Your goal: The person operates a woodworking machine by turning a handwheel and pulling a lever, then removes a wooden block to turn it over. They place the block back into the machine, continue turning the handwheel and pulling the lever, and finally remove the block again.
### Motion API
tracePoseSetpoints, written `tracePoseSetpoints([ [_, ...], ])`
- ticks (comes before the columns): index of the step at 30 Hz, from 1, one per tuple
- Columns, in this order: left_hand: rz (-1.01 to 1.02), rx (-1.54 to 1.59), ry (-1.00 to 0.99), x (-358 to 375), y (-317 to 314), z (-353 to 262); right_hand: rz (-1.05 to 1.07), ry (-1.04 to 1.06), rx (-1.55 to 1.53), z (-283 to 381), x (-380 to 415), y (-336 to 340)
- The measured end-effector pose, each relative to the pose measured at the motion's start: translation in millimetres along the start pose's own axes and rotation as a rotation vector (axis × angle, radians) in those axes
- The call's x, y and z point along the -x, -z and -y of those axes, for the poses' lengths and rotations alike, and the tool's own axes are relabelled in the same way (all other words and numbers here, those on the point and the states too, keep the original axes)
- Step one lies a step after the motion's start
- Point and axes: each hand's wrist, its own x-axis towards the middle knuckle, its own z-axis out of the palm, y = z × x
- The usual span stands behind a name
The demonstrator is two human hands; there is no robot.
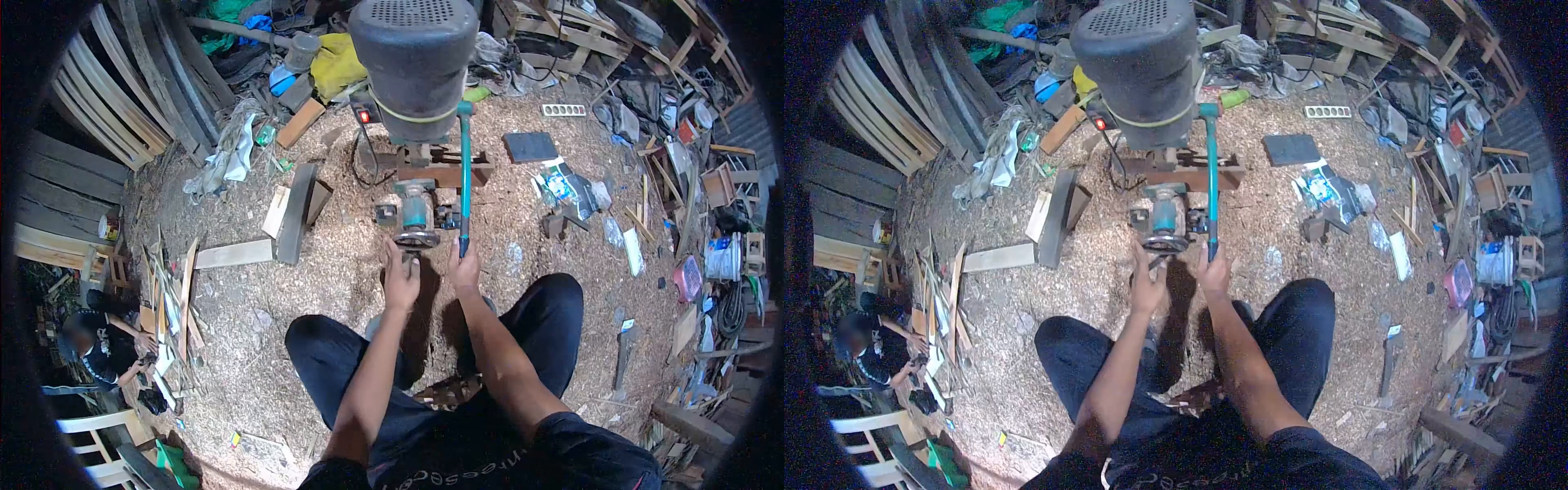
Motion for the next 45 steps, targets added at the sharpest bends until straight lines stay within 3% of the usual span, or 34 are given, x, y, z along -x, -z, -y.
tracePoseSetpoints([
  [5,-0.005,-0.107,0.015,2,-10,12,0.008,-0.016,0.018,-38,-15,-30],
  [9,-0.011,-0.095,0.04,-1,-7,3,0.041,-0.083,0.038,-43,-22,-39],
  [17,0.047,-0.027,0.01,-4,0,16,-0.01,-0.009,-0.01,-44,-17,-42],
  [24,-0.012,-0.011,-0.041,-2,-1,16,0.047,0.117,-0.038,10,9,21],
  [27,-0.009,-0.025,-0.022,-3,4,12,0.031,0.029,-0.224,68,23,61],
  [30,-0.019,-0.011,0.011,-5,-1,17,-0.156,0.325,-0.325,98,23,83],
  [31,-0.005,0.01,0.068,-2,-1,13,-0.036,0.261,-0.404,104,23,94],
  [34,-0.015,0.053,-0.021,-1,-14,36,-0.092,0.416,-0.138,139,19,128],
  [35,0.007,-0.004,-0.005,7,-5,21,-0.117,0.376,-0.281,161,18,135],
  [38,-0.022,-0.093,-0.173,5,-11,47,0.127,0.365,-0.448,208,-5,169],
  [42,0.069,-0.083,0.078,17,1,29,0.14,0.524,-0.59,283,-33,208],
  [45,0.051,-0.17,0.049,14,-6,50,0.053,0.666,-0.654,324,-64,213],
])
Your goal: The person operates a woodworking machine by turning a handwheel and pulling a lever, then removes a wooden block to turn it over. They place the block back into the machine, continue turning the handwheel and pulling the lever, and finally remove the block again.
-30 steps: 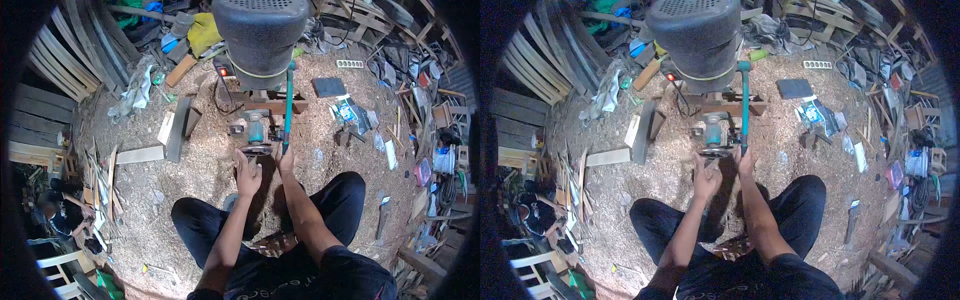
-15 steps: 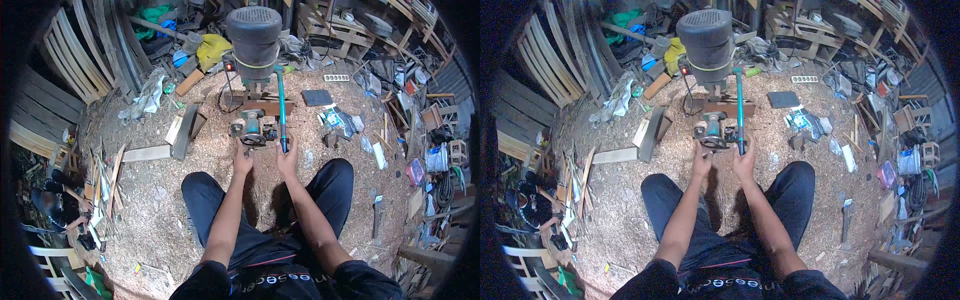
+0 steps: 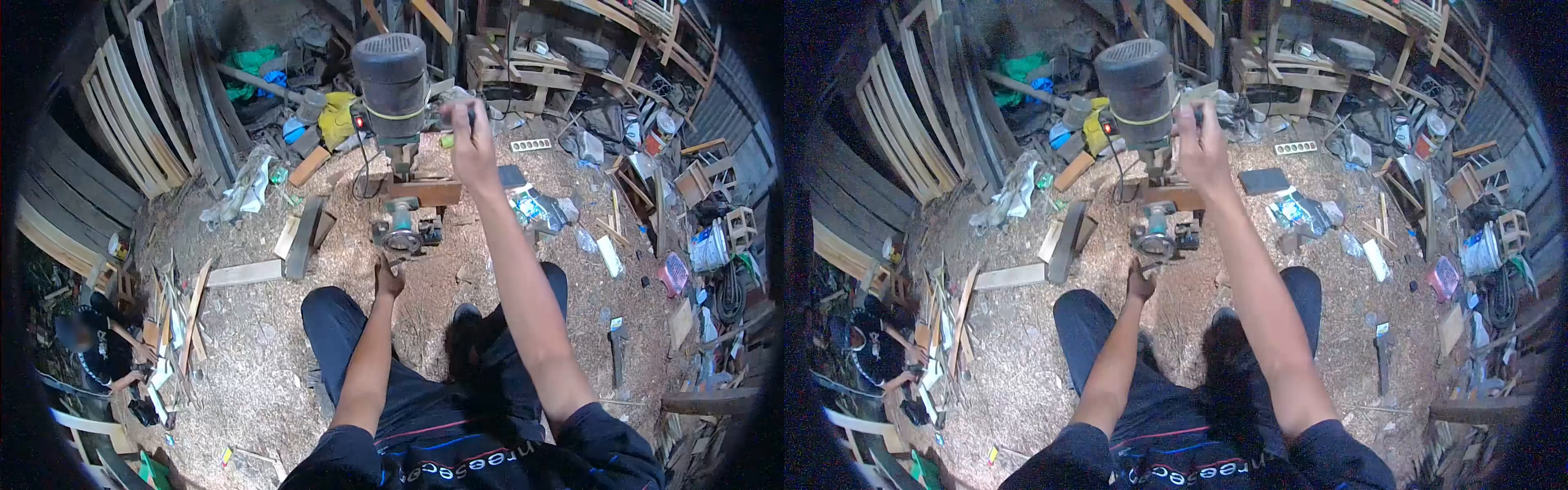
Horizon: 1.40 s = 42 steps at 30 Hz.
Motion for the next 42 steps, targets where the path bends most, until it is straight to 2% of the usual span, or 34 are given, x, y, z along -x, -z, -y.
tracePoseSetpoints([
  [2,0.041,0.021,0.036,7,15,-19,-0.034,0.048,0.006,7,-28,-6],
  [6,-0.033,0.082,0.013,0,10,-9,-0.118,0.334,0.2,-6,-84,-13],
  [9,-0.092,0.272,-0.009,-10,37,-44,-0.154,0.381,0.351,-25,-119,-14],
  [11,-0.169,0.294,-0.108,-13,90,-116,-0.157,0.36,0.368,-22,-131,-15],
  [13,-0.439,0.211,-0.396,-44,116,-157,-0.187,0.398,0.402,-33,-143,-19],
  [15,-0.583,0.098,-0.538,-68,156,-212,-0.232,0.42,0.416,-30,-145,-22],
  [19,-0.718,0.093,-0.82,-108,220,-300,-0.284,0.397,0.435,-34,-153,-28],
  [22,-0.755,0.052,-0.905,-127,245,-344,-0.312,0.403,0.463,-39,-170,-31],
  [25,-0.741,0.029,-0.915,-152,256,-366,-0.27,0.301,0.502,-29,-181,-31],
  [29,-0.659,0.077,-0.867,-177,255,-381,-0.229,0.296,0.511,-49,-216,-33],
  [32,-0.717,0.056,-0.918,-185,249,-379,-0.231,0.24,0.573,-67,-236,-37],
  [35,-0.753,0.074,-0.949,-189,248,-383,-0.118,0.076,0.733,-89,-249,-34],
  [36,-0.761,0.082,-0.954,-188,248,-385,-0.097,0.056,0.664,-96,-250,-31],
  [39,-0.763,0.066,-0.982,-189,252,-387,-0.128,-0.374,0.241,-146,-264,-31],
  [40,-0.767,0.06,-0.981,-191,252,-387,-0.149,-0.441,0.186,-153,-259,-31],
  [42,-0.757,0.063,-0.993,-191,254,-388,-0.143,-0.14,0.493,-174,-248,-31],
])
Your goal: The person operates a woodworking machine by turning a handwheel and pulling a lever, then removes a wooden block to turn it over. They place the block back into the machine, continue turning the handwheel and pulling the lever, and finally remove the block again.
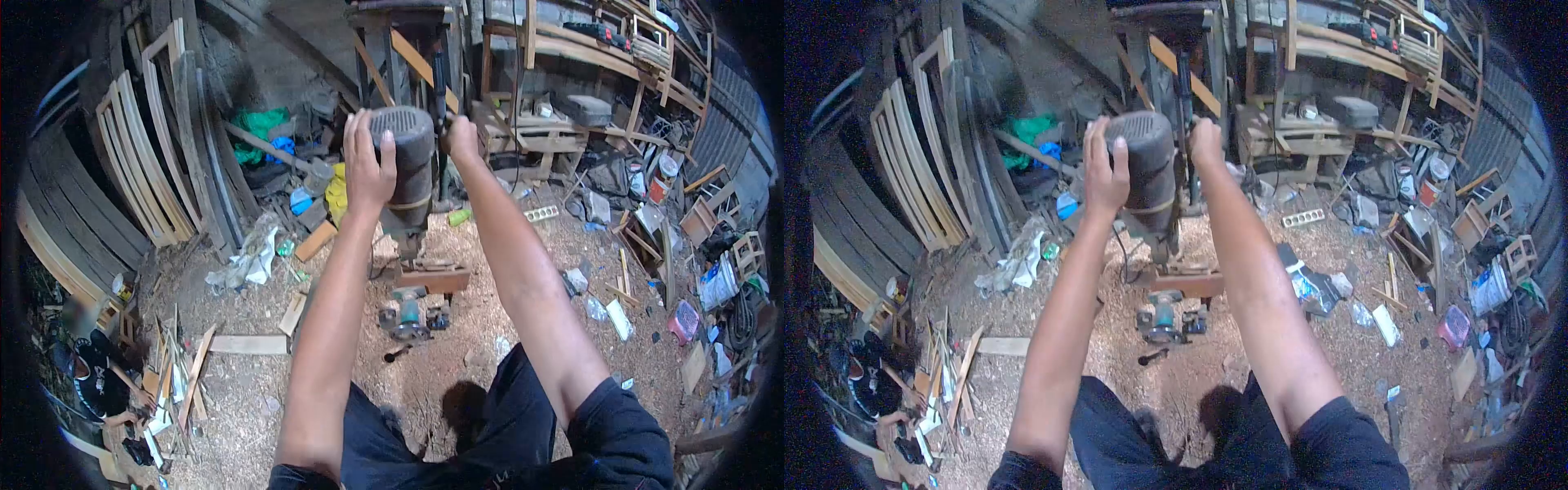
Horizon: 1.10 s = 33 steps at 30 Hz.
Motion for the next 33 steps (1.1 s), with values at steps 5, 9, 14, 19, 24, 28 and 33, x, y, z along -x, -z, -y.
tracePoseSetpoints([
  [5,0.041,0.051,0.071,10,5,0,0.044,-0.072,0.049,-23,11,-11],
  [9,0.048,0.129,0.187,70,31,-7,-0.009,0.093,0.155,-31,79,15],
  [14,0.343,0.017,0.79,286,71,4,0.246,-0.017,0.031,-144,268,23],
  [19,0.893,-0.14,0.942,462,64,32,0.714,-0.05,0.155,-162,454,51],
  [24,0.901,-0.27,0.984,468,55,22,0.924,-0.031,0.116,-143,481,62],
  [28,0.888,-0.185,1.028,463,59,25,0.88,-0.024,0.109,-155,482,58],
  [33,0.816,-0.027,0.927,450,60,17,0.9,-0.08,0.111,-145,475,63],
])
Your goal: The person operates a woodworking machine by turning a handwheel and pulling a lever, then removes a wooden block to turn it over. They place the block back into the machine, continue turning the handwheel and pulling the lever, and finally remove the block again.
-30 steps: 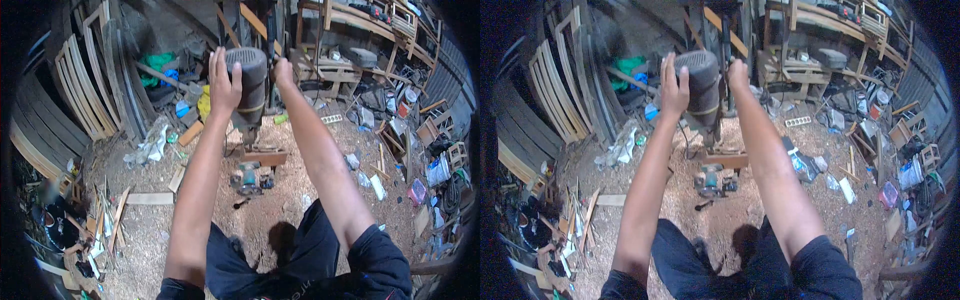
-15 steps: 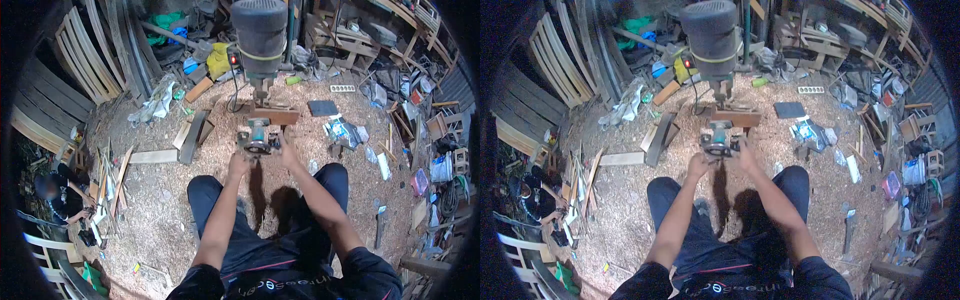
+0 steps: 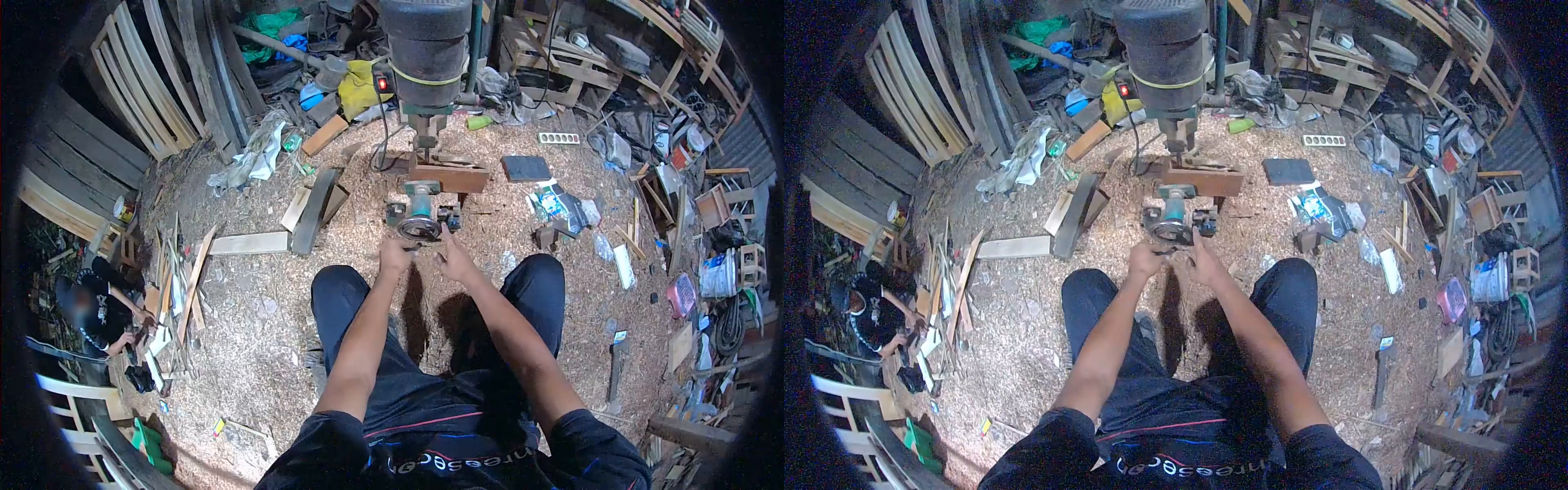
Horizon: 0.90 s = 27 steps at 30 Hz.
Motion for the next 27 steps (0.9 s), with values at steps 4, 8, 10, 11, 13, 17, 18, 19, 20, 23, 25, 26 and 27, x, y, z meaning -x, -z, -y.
tracePoseSetpoints([
  [4,-0.017,-0.069,-0.096,-4,-36,-15,-0.027,-0.014,-0.001,-4,0,3],
  [8,0.025,0.0,-0.003,-4,-38,-22,-0.07,-0.051,-0.094,-21,6,-2],
  [10,-0.008,0.021,-0.036,-10,-37,-15,-0.065,-0.064,-0.104,-22,5,0],
  [11,-0.028,0.118,-0.056,-8,-38,-11,-0.105,-0.041,-0.053,-22,4,0],
  [13,-0.116,0.062,-0.05,-1,-26,-26,-0.187,0.0,0.049,-16,4,2],
  [17,-0.216,0.044,-0.084,3,24,-74,-0.296,0.097,0.001,2,-16,20],
  [18,-0.256,0.095,-0.129,2,38,-85,-0.283,0.088,-0.038,10,-23,32],
  [19,-0.247,0.135,-0.112,9,64,-114,-0.273,0.084,-0.074,20,-30,45],
  [20,-0.355,0.102,-0.212,2,73,-117,-0.325,0.127,-0.082,29,-38,57],
  [23,-0.632,0.041,-0.463,-35,114,-141,-0.469,0.218,-0.055,79,-69,123],
  [25,-0.745,0.064,-0.564,-59,160,-192,-0.71,0.394,0.062,113,-101,170],
  [26,-0.809,0.094,-0.63,-72,181,-220,-0.745,0.465,0.008,131,-117,196],
  [27,-0.849,0.093,-0.686,-84,203,-249,-0.78,0.536,-0.045,152,-135,224],
])
